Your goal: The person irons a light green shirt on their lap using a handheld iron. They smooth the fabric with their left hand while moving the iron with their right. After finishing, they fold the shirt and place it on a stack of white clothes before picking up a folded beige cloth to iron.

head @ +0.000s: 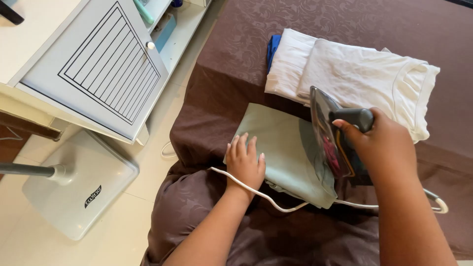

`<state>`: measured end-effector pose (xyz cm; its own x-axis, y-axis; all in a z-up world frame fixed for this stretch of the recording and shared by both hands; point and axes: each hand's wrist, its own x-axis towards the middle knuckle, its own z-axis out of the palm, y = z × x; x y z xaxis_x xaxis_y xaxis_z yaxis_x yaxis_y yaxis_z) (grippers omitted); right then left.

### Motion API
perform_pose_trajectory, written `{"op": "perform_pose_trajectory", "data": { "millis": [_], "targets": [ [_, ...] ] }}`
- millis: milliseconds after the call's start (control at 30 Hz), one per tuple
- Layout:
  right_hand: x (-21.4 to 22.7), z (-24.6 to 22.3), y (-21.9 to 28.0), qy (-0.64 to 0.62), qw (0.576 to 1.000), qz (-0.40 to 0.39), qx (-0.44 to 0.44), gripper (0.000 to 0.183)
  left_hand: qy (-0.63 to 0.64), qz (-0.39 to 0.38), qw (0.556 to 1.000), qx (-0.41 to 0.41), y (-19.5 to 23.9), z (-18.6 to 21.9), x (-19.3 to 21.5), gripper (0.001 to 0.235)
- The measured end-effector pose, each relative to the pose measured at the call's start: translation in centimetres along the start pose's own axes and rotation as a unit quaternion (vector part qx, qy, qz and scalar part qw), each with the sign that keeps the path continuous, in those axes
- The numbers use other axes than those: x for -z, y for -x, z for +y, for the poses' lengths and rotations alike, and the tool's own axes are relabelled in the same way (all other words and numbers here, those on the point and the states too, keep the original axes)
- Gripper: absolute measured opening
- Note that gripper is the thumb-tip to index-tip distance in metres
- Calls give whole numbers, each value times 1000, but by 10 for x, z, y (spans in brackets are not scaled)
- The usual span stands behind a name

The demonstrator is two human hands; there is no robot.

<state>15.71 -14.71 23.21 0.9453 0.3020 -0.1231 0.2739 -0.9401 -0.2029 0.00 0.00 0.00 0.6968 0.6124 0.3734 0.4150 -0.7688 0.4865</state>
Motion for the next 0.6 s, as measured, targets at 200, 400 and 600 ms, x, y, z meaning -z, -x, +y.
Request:
{"op": "perform_pose_trajectory", "data": {
  "millis": [200,400,600],
  "targets": [
    [-15,16,1,67,995,-62,-39,57,-23,-32,999,17,0,-10,-18,75],
    [-75,34,16,133,988,-45,61,59,-16,28,999,-27,-3,-27,-27,53],
    [-67,40,4,166,962,-76,202,54,-31,49,998,6,-10,-41,-24,58]
  ]
}}
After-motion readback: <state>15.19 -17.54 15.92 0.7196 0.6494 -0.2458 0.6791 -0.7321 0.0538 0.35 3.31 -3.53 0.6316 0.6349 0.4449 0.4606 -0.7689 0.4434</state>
